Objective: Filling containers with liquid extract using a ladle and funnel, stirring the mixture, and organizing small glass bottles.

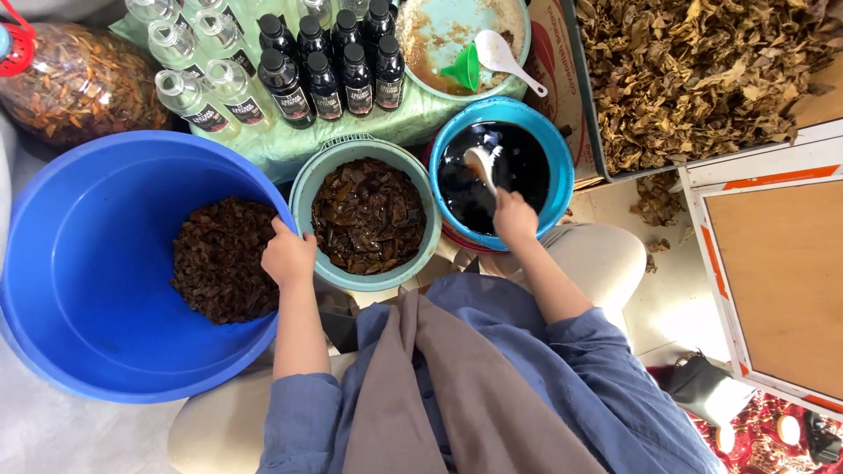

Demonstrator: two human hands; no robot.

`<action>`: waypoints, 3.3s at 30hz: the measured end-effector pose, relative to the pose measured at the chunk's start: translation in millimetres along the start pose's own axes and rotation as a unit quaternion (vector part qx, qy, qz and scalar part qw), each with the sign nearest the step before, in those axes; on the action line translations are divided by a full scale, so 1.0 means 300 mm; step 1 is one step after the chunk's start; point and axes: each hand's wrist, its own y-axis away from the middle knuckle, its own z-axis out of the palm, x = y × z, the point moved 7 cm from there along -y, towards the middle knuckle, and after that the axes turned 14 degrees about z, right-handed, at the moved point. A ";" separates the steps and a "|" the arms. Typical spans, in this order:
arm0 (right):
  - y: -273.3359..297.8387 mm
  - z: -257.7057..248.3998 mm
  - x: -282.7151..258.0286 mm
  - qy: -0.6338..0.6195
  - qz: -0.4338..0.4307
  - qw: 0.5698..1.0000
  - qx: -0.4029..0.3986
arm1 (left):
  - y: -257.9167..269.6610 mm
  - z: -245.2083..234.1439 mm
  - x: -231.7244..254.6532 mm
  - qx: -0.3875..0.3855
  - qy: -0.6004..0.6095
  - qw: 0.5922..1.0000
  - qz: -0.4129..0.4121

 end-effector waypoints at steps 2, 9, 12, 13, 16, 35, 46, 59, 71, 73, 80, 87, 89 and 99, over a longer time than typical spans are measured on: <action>0.002 -0.055 -0.025 -0.021 -0.016 0.998 0.056 | 0.006 -0.015 0.011 -0.006 0.001 1.000 -0.002; 0.066 0.100 -0.315 -0.177 0.015 0.969 -0.172 | 0.026 -0.047 0.030 -0.018 0.018 1.000 -0.015; 0.033 0.673 -0.400 -0.152 -0.044 0.948 -0.276 | 0.034 -0.084 0.049 -0.022 0.030 0.999 -0.008; 0.041 0.706 -0.441 -0.151 -0.048 0.948 -0.277 | 0.039 -0.079 0.048 -0.021 0.031 0.999 -0.012; 0.054 0.800 -0.530 -0.231 0.029 0.909 -0.345 | 0.035 -0.064 0.044 -0.026 0.029 0.999 -0.023; 0.123 0.428 -0.590 -0.258 0.128 0.893 -0.347 | 0.026 -0.015 0.034 -0.024 0.017 1.000 -0.008; 0.156 0.367 -0.445 -0.294 0.066 0.901 -0.313 | 0.020 -0.042 0.040 -0.017 0.020 1.000 0.003; 0.089 0.344 -0.558 -0.072 -0.105 0.976 -0.174 | 0.022 -0.049 0.043 -0.010 0.018 1.000 0.006; 0.082 0.670 -0.613 -0.154 -0.004 0.941 -0.303 | 0.023 -0.052 0.052 -0.010 0.019 1.000 0.004; 0.081 0.738 -0.596 -0.157 0.025 0.933 -0.323 | 0.027 -0.056 0.052 -0.014 0.020 1.000 0.002; 0.122 0.620 -0.618 -0.145 0.070 0.924 -0.347 | 0.025 -0.030 0.040 -0.026 0.018 0.999 0.005; 0.117 0.562 -0.583 -0.249 0.091 0.898 -0.352 | 0.029 -0.047 0.050 -0.019 0.029 0.999 -0.004; 0.106 0.525 -0.569 -0.251 0.085 0.900 -0.346 | 0.018 -0.026 0.040 -0.018 0.021 1.000 -0.008; 0.073 0.436 -0.396 -0.315 0.050 0.888 -0.332 | 0.026 -0.069 0.052 -0.023 0.016 1.000 -0.008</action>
